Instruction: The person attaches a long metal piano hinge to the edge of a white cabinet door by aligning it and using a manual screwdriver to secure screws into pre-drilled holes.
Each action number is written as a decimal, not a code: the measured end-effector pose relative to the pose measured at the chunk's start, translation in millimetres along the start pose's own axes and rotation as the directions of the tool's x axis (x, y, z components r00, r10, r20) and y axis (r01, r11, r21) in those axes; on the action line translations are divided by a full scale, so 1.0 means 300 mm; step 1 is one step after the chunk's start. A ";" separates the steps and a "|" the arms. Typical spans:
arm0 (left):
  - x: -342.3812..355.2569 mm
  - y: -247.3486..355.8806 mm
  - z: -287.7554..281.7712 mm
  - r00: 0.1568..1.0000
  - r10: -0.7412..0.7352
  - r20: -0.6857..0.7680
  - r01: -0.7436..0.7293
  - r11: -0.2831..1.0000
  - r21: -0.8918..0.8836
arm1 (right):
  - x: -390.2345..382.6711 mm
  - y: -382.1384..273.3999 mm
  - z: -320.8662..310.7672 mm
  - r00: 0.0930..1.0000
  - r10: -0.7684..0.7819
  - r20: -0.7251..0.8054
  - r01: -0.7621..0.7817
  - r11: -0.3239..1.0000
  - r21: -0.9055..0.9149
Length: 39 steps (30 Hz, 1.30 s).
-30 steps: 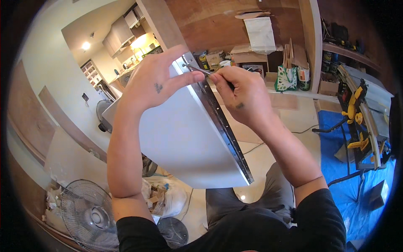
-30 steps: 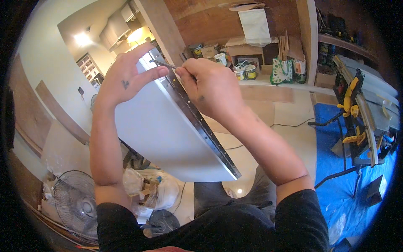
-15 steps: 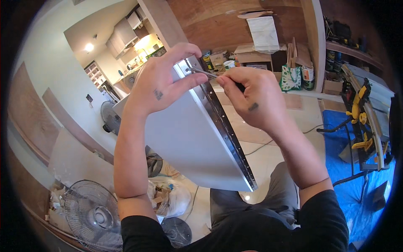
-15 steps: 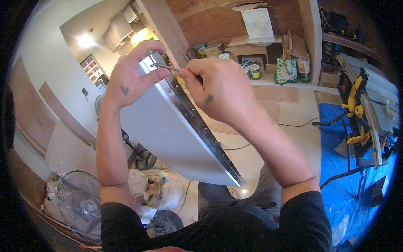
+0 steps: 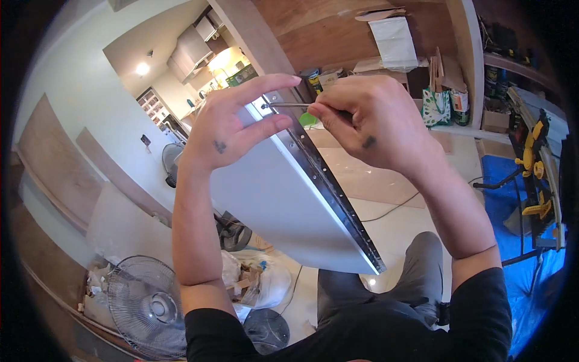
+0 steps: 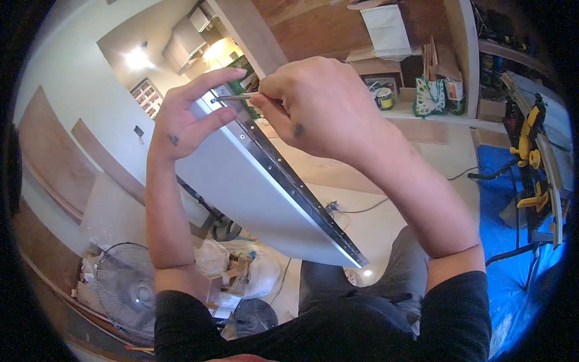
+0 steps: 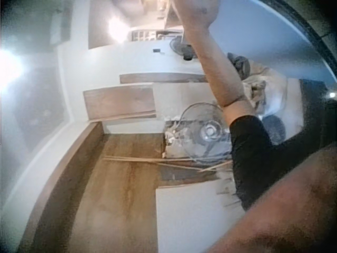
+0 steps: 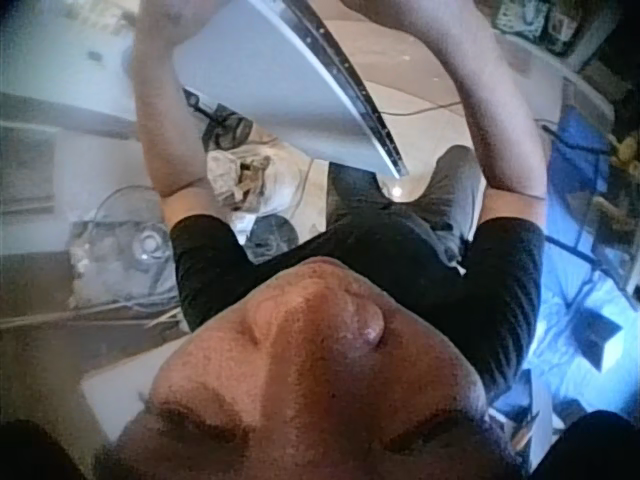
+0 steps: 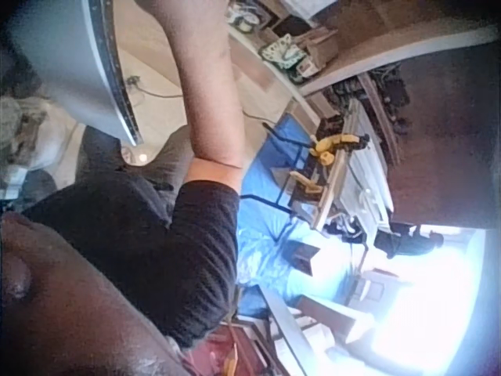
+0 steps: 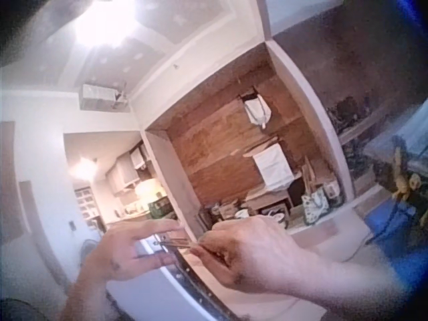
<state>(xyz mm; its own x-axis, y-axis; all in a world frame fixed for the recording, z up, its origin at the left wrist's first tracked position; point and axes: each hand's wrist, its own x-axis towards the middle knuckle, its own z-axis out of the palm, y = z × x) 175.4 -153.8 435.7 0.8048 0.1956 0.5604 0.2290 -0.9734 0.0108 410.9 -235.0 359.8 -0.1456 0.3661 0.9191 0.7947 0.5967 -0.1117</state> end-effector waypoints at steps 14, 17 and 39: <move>-0.007 -0.016 0.038 0.980 -0.028 -0.195 0.062 0.983 0.170 | 0.082 -0.030 -0.085 0.969 -0.045 0.243 0.095 0.975 -0.199; -0.009 -0.004 0.034 0.980 -0.018 -0.198 0.052 0.984 0.169 | 0.111 0.014 -0.089 0.948 -0.034 0.316 0.043 0.999 -0.022; -0.035 0.025 0.023 0.973 -0.099 -0.209 0.165 0.930 0.328 | 0.145 0.000 -0.149 0.942 -0.257 0.216 0.302 0.929 -0.212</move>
<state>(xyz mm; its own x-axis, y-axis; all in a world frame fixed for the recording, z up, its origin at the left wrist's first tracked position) 172.5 -162.4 424.3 0.6456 0.2617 0.7174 0.5258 -0.8337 -0.1691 430.9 -251.1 416.7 -0.4685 0.3460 0.8129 0.8196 0.5136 0.2538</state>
